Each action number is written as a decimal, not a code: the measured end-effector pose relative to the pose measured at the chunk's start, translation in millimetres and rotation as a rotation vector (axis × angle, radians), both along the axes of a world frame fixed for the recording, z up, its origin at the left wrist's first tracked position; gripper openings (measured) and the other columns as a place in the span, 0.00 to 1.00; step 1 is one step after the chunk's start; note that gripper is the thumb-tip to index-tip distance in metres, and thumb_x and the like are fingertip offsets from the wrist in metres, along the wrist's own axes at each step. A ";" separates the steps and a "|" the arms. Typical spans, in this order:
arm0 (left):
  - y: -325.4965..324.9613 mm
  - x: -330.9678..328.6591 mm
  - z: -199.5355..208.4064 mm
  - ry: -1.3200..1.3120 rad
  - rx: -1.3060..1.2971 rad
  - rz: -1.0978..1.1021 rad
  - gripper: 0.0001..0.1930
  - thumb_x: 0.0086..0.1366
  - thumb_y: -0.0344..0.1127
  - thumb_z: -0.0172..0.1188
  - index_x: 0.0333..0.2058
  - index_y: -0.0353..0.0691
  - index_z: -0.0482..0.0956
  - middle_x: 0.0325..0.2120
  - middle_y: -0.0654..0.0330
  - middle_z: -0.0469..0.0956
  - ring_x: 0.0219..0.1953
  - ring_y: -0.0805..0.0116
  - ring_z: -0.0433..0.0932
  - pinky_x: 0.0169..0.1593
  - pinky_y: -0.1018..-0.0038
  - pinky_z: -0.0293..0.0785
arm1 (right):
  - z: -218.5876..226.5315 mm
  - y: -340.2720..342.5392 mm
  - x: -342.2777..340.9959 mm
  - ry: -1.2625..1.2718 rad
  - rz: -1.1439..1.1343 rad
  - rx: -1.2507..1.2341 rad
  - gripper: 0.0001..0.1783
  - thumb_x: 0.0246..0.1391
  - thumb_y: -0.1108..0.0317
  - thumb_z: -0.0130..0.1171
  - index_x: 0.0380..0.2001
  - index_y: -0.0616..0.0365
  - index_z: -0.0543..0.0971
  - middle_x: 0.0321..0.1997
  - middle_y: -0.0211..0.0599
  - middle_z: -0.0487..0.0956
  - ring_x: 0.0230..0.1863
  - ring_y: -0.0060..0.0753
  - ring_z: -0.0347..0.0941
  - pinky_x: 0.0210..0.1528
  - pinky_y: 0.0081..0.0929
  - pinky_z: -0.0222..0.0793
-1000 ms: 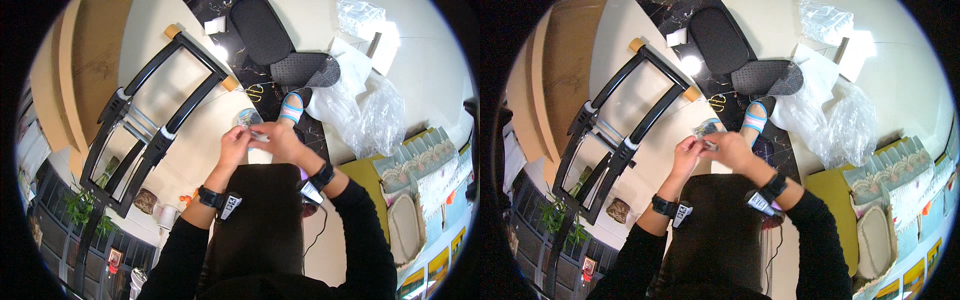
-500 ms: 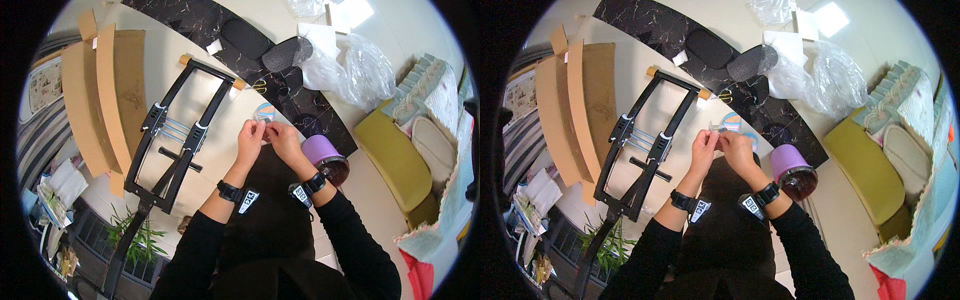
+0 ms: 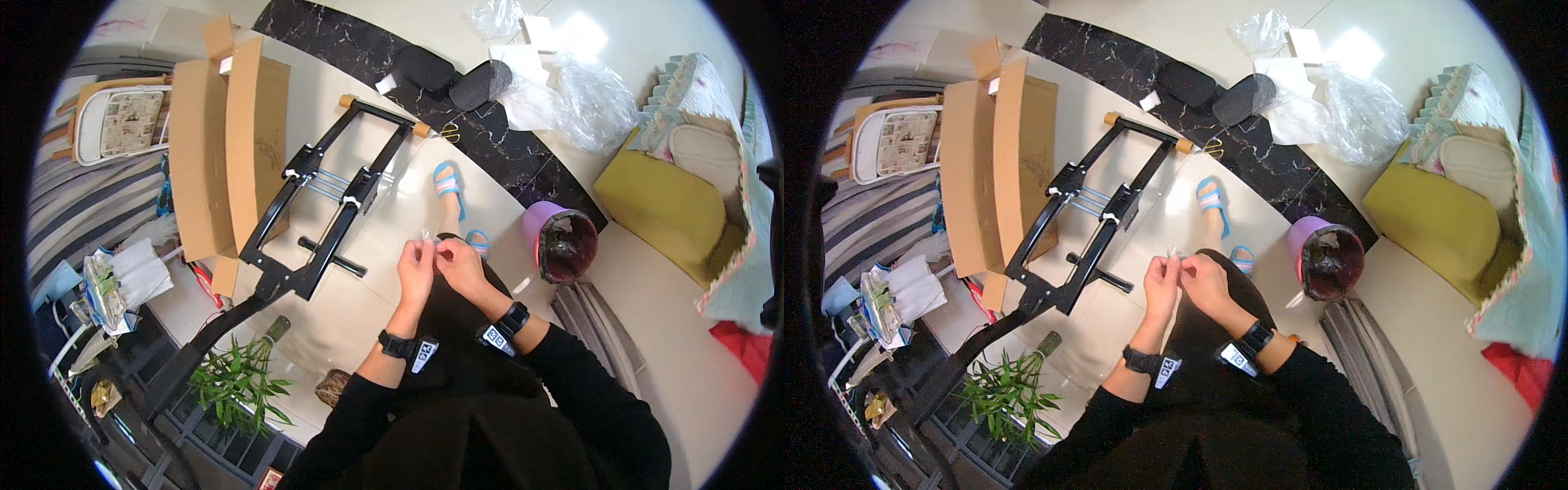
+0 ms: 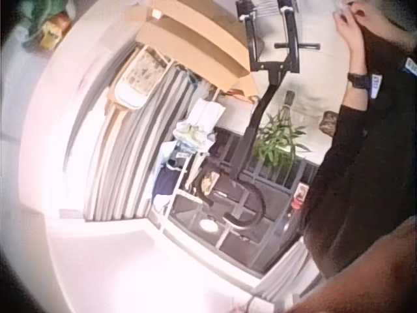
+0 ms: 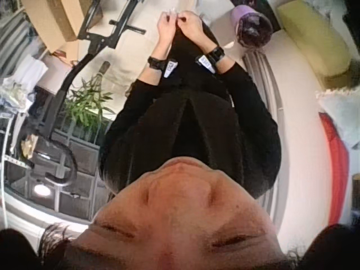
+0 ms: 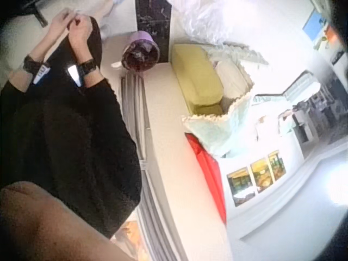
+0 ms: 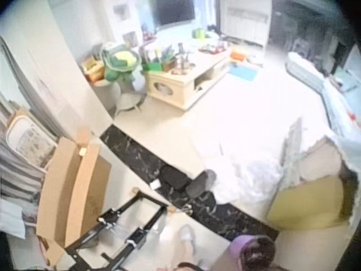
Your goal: The person assembles a black metal frame by connecting a long curved bar to a rectangular base. They then open a small plastic bag, remove small hardware pieces, and place them on the floor. The person briefly walks to a nearby table and picks up a white object before returning to the assembly area.
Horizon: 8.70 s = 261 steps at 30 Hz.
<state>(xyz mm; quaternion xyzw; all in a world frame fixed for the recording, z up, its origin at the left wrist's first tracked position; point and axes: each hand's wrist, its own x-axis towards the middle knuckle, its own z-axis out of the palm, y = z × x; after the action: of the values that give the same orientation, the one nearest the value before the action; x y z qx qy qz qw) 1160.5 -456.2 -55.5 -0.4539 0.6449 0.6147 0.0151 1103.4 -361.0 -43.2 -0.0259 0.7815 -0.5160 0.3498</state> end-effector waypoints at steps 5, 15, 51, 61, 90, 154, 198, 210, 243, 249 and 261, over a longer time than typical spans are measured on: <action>-3.6 56.7 54.6 0.112 0.147 0.061 0.12 0.65 0.38 0.56 0.25 0.41 0.68 0.20 0.67 0.71 0.22 0.80 0.68 0.26 0.82 0.66 | 58.6 6.2 53.5 0.311 0.108 0.033 0.04 0.45 0.70 0.60 0.25 0.56 0.75 0.29 0.43 0.76 0.29 0.50 0.74 0.31 0.40 0.70; -83.2 176.0 123.1 0.024 -0.133 -0.145 0.14 0.64 0.35 0.50 0.21 0.34 0.66 0.18 0.60 0.69 0.23 0.74 0.65 0.27 0.74 0.65 | 140.4 -49.3 171.3 0.511 0.232 -0.073 0.06 0.48 0.69 0.54 0.21 0.57 0.76 0.26 0.44 0.76 0.29 0.49 0.74 0.32 0.41 0.70; -171.6 530.6 239.4 0.065 0.464 -0.858 0.15 0.67 0.41 0.49 0.34 0.32 0.74 0.27 0.55 0.78 0.22 0.69 0.78 0.31 0.74 0.76 | 229.8 -97.6 576.8 -0.230 -0.100 -0.401 0.09 0.50 0.66 0.62 0.23 0.58 0.75 0.21 0.32 0.79 0.21 0.17 0.70 0.23 0.14 0.64; -262.5 558.1 253.4 0.372 0.758 -0.778 0.13 0.65 0.41 0.55 0.36 0.35 0.73 0.31 0.58 0.78 0.34 0.71 0.77 0.43 0.74 0.74 | 240.5 -174.7 568.7 -0.344 -0.002 -0.573 0.11 0.54 0.64 0.61 0.24 0.60 0.75 0.21 0.32 0.77 0.21 0.21 0.71 0.23 0.16 0.67; -398.1 552.3 235.2 0.505 0.566 -0.753 0.09 0.67 0.36 0.49 0.30 0.37 0.71 0.22 0.61 0.74 0.25 0.73 0.71 0.35 0.77 0.69 | 251.2 -327.0 589.9 0.294 -0.002 -0.281 0.14 0.62 0.63 0.44 0.26 0.61 0.70 0.23 0.33 0.78 0.22 0.21 0.71 0.25 0.19 0.67; -673.4 428.2 205.5 0.342 0.392 -0.751 0.15 0.68 0.42 0.48 0.26 0.40 0.72 0.22 0.66 0.74 0.25 0.78 0.71 0.28 0.80 0.67 | 209.9 -594.2 397.2 -0.277 0.551 -0.289 0.10 0.63 0.66 0.46 0.31 0.60 0.73 0.28 0.30 0.76 0.28 0.22 0.72 0.34 0.20 0.69; -824.5 94.9 171.9 0.861 0.281 -1.067 0.11 0.58 0.34 0.52 0.23 0.31 0.69 0.21 0.44 0.72 0.26 0.44 0.72 0.30 0.58 0.67 | 256.4 -783.6 183.3 0.095 -0.222 0.237 0.12 0.64 0.64 0.46 0.33 0.61 0.72 0.26 0.27 0.73 0.27 0.17 0.66 0.32 0.19 0.66; -850.0 49.8 207.8 0.617 0.759 -1.121 0.18 0.64 0.44 0.54 0.24 0.33 0.69 0.14 0.58 0.74 0.18 0.68 0.75 0.22 0.72 0.69 | 282.4 -797.2 151.2 0.094 -0.315 0.196 0.12 0.64 0.65 0.46 0.32 0.61 0.73 0.27 0.25 0.72 0.31 0.16 0.65 0.36 0.15 0.62; -681.5 178.3 227.9 0.063 1.116 -1.656 0.11 0.67 0.34 0.49 0.27 0.37 0.70 0.17 0.62 0.72 0.14 0.74 0.69 0.20 0.79 0.68 | 278.8 -704.8 362.7 0.097 -1.428 -0.233 0.11 0.58 0.68 0.47 0.24 0.60 0.73 0.19 0.33 0.75 0.19 0.23 0.70 0.23 0.20 0.68; -649.4 226.2 262.3 -0.094 1.191 -1.671 0.08 0.66 0.31 0.48 0.26 0.37 0.67 0.18 0.60 0.72 0.13 0.75 0.67 0.22 0.77 0.72 | 302.8 -673.0 443.8 0.157 -1.701 -0.339 0.10 0.59 0.66 0.47 0.27 0.57 0.72 0.20 0.31 0.75 0.20 0.21 0.70 0.24 0.18 0.67; -597.0 291.1 274.1 0.589 0.533 -2.133 0.13 0.62 0.32 0.56 0.19 0.37 0.70 0.28 0.66 0.67 0.33 0.78 0.64 0.38 0.80 0.60 | 317.6 -656.6 525.5 0.576 -1.663 0.451 0.03 0.53 0.76 0.51 0.27 0.61 0.73 0.22 0.36 0.73 0.25 0.18 0.69 0.28 0.21 0.66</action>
<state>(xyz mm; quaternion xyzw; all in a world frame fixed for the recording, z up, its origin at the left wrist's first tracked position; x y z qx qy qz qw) 1451.6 -1053.1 218.7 0.5059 0.5294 0.4889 0.4741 1628.9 -1017.6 274.4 0.4878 0.6876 -0.4103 -0.3477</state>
